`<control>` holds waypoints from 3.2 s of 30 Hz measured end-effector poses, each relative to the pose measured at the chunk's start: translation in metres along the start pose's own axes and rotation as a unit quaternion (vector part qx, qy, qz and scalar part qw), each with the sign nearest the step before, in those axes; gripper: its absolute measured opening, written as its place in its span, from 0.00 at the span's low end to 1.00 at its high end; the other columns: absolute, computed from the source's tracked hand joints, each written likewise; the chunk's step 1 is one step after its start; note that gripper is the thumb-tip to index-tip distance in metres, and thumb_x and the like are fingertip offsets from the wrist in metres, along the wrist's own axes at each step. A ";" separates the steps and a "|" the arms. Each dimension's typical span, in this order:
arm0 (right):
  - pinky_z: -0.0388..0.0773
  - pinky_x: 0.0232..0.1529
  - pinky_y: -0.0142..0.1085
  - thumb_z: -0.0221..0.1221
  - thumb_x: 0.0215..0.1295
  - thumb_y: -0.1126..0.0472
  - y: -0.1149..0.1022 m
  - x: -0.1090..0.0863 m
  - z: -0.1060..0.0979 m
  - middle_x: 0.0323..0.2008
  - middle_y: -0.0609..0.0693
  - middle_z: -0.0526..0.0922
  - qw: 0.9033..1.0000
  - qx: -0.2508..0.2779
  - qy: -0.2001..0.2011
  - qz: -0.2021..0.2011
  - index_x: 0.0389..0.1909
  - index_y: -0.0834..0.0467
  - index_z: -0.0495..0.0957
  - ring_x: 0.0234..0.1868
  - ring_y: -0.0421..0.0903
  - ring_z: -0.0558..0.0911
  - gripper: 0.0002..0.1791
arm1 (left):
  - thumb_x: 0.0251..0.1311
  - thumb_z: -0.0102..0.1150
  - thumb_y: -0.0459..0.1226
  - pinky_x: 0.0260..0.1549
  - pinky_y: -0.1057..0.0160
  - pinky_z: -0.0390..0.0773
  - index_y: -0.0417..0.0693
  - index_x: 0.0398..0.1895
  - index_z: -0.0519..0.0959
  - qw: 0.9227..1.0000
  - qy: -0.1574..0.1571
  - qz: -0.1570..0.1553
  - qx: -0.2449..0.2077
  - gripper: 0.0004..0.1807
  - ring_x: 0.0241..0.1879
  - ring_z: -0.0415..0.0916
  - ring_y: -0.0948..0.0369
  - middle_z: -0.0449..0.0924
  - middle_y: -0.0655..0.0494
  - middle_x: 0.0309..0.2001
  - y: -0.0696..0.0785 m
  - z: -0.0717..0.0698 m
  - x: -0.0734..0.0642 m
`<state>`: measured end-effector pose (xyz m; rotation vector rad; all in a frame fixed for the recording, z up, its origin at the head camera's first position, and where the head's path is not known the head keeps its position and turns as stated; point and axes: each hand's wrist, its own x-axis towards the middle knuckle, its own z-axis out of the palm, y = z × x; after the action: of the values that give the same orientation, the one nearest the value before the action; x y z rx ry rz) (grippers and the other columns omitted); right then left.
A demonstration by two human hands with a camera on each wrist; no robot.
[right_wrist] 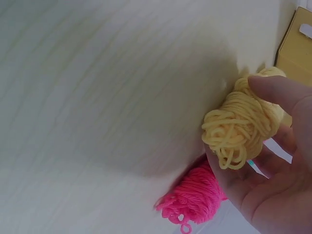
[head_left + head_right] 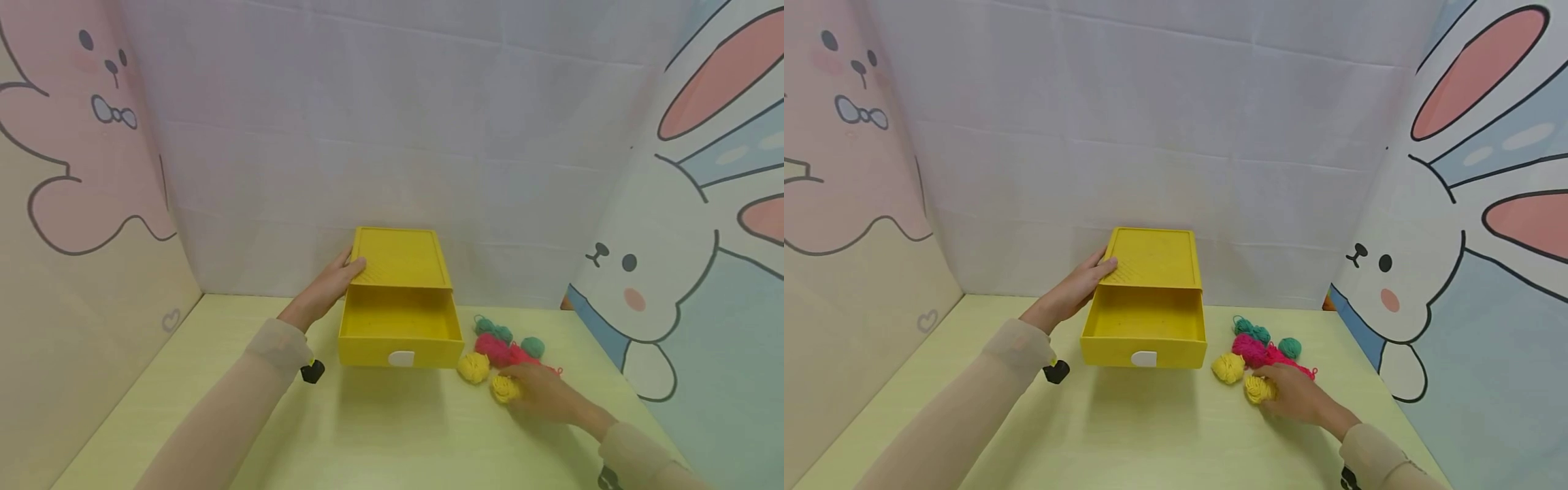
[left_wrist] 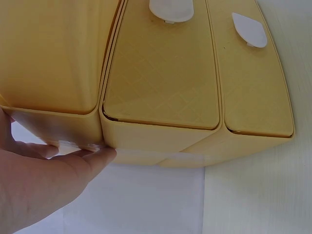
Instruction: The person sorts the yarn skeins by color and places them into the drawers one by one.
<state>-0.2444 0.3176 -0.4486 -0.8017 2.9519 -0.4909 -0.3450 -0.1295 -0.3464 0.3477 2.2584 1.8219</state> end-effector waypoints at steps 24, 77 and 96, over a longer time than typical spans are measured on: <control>0.86 0.52 0.50 0.74 0.64 0.61 -0.072 0.041 -0.102 0.53 0.48 0.88 0.995 -0.007 0.086 -0.051 0.60 0.56 0.85 0.50 0.49 0.84 0.23 | 0.83 0.45 0.58 0.79 0.34 0.49 0.64 0.89 0.33 1.000 0.004 0.003 0.000 0.45 0.86 0.35 0.49 0.31 0.58 0.88 0.000 0.000 0.000; 0.78 0.65 0.40 0.70 0.72 0.55 -0.211 0.167 -0.063 0.62 0.49 0.85 0.985 0.054 -0.044 -0.160 0.67 0.58 0.82 0.60 0.45 0.82 0.25 | 0.85 0.41 0.55 0.79 0.35 0.51 0.61 0.89 0.34 0.999 -0.005 0.036 -0.006 0.42 0.86 0.37 0.48 0.34 0.57 0.88 -0.004 -0.001 -0.001; 0.78 0.68 0.44 0.70 0.71 0.49 -0.195 0.152 -0.089 0.67 0.47 0.83 0.980 0.119 -0.080 -0.141 0.73 0.53 0.76 0.66 0.47 0.81 0.33 | 0.83 0.41 0.58 0.80 0.35 0.47 0.58 0.88 0.30 1.000 0.003 0.016 0.007 0.45 0.86 0.31 0.48 0.27 0.56 0.87 -0.003 -0.001 -0.001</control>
<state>-0.2921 0.1087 -0.2974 -1.1713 2.5802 -0.7385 -0.3445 -0.1315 -0.3493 0.3836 2.2833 1.8244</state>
